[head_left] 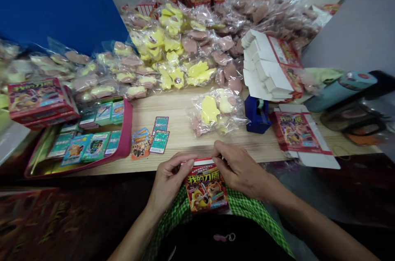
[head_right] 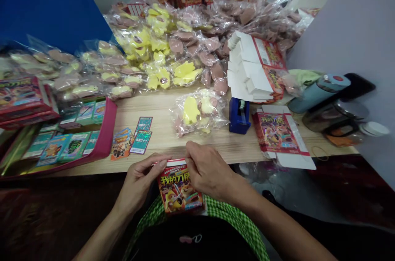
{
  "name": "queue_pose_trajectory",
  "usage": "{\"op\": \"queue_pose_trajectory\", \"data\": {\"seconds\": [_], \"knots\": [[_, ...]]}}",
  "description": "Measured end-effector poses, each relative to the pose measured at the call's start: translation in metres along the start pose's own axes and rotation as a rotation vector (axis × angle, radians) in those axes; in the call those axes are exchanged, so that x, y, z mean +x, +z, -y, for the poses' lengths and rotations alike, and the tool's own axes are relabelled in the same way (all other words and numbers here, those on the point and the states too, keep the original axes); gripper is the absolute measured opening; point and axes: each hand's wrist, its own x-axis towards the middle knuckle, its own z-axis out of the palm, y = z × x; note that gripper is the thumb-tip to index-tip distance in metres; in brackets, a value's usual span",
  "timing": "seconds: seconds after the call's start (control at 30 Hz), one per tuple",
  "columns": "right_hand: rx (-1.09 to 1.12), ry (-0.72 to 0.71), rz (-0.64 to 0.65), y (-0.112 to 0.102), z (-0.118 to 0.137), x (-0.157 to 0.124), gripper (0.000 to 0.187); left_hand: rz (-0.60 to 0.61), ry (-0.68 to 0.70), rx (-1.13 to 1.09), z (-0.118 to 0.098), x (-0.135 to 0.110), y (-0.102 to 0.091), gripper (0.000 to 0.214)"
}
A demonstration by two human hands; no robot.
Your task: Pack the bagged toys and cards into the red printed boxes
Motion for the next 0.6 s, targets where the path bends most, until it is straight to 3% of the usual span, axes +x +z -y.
{"op": "queue_pose_trajectory", "data": {"seconds": [0.17, 0.33, 0.47, 0.53, 0.6], "knots": [[0.073, -0.087, 0.049, 0.015, -0.011, -0.015, 0.010, 0.079, 0.150, 0.156, 0.013, -0.007, -0.017, 0.022], [0.149, -0.197, -0.016, 0.029, -0.016, -0.018, 0.016, 0.065, 0.303, 0.258, 0.018, -0.011, -0.016, 0.017], [0.190, -0.243, -0.106, 0.015, -0.009, -0.019, 0.018, 0.111, 0.409, 0.430, -0.012, -0.007, -0.012, 0.021], [0.228, -0.203, -0.216, -0.004, -0.014, -0.019, 0.023, 0.022, 0.541, 0.558, -0.033, -0.004, -0.015, 0.023], [0.232, 0.021, -0.432, -0.027, -0.030, -0.020, 0.025, -0.158, 0.704, 0.675, -0.050, 0.001, -0.023, 0.025]]}}
